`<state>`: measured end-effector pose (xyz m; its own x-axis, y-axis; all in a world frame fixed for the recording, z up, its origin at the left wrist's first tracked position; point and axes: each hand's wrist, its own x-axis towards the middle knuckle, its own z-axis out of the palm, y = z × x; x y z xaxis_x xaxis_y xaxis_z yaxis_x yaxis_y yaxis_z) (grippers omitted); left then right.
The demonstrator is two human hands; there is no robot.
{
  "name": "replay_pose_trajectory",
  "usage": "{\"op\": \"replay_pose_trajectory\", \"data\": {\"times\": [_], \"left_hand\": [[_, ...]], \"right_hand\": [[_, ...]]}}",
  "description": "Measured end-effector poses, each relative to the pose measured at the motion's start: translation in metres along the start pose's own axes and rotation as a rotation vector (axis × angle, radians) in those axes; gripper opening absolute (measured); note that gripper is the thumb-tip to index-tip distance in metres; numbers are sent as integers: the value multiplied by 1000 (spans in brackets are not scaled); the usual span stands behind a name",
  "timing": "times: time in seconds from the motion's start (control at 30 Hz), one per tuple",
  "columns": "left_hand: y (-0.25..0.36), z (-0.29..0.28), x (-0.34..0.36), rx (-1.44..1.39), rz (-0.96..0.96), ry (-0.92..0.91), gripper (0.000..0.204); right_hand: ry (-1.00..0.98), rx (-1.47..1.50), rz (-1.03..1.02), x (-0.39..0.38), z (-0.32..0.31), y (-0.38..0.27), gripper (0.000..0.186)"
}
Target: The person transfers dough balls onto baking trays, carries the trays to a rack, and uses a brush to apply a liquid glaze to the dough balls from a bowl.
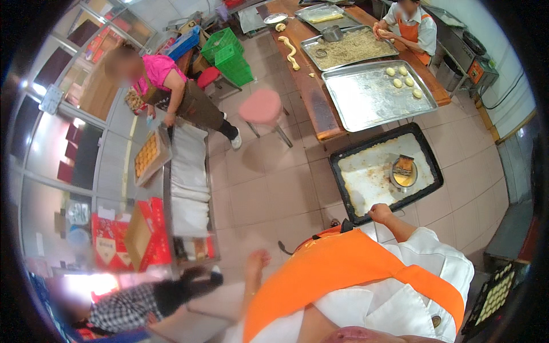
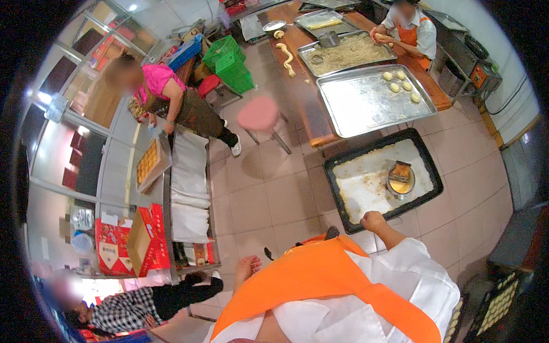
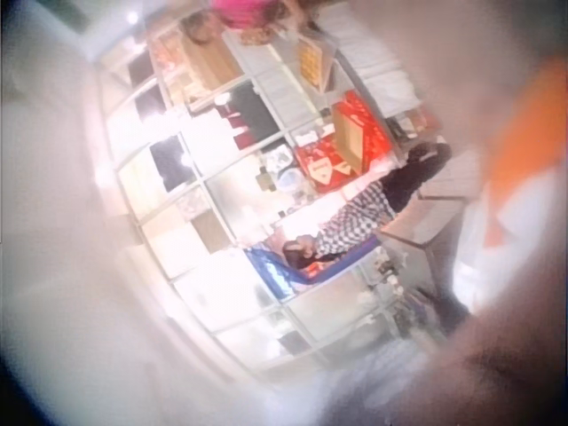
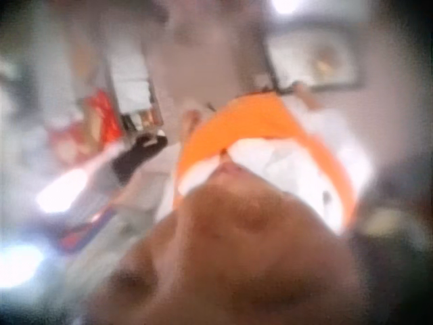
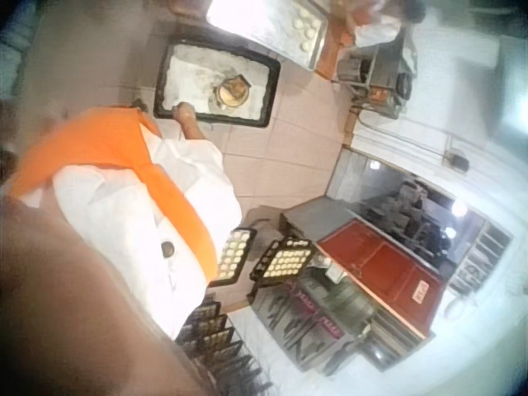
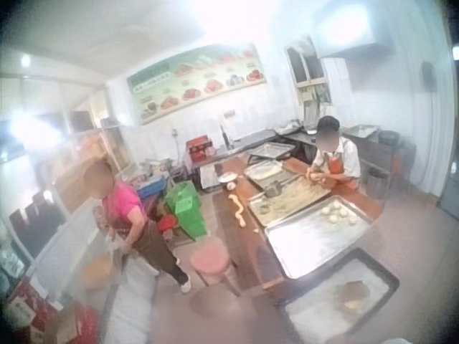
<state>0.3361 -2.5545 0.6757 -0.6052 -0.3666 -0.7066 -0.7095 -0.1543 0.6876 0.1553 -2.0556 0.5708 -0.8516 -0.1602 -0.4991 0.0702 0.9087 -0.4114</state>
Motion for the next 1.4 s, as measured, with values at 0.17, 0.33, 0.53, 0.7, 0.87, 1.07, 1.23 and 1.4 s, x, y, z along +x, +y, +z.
{"op": "replay_pose_trajectory", "data": {"times": [0.17, 0.33, 0.53, 0.7, 0.87, 1.07, 1.23, 1.4], "left_hand": [[35, -42, 50, -84, -18, 33, 29], [107, -78, 150, -147, 28, 98, 21], [271, -29, 297, 45, 273, -48, 19], [418, 76, 391, 302, 461, -365, 18], [544, 216, 478, 1486, 1117, -578, 35], [672, 393, 601, 1661, 1316, -602, 57], [880, 460, 656, 188, 1479, 150, 22], [834, 496, 691, 852, 1787, -626, 26]], "right_hand": [[39, 8, -131, 85, -25, -91, 31], [123, 35, -129, 163, -49, -161, 27], [267, 125, 35, 211, -79, -206, 25], [182, 207, 108, 239, -118, -210, 26], [231, 82, 30, 314, -224, -208, 23], [513, 367, -44, 374, -322, -224, 21], [675, 713, 380, 396, -319, -202, 15], [753, 448, 281, 487, -318, -217, 12]]}}
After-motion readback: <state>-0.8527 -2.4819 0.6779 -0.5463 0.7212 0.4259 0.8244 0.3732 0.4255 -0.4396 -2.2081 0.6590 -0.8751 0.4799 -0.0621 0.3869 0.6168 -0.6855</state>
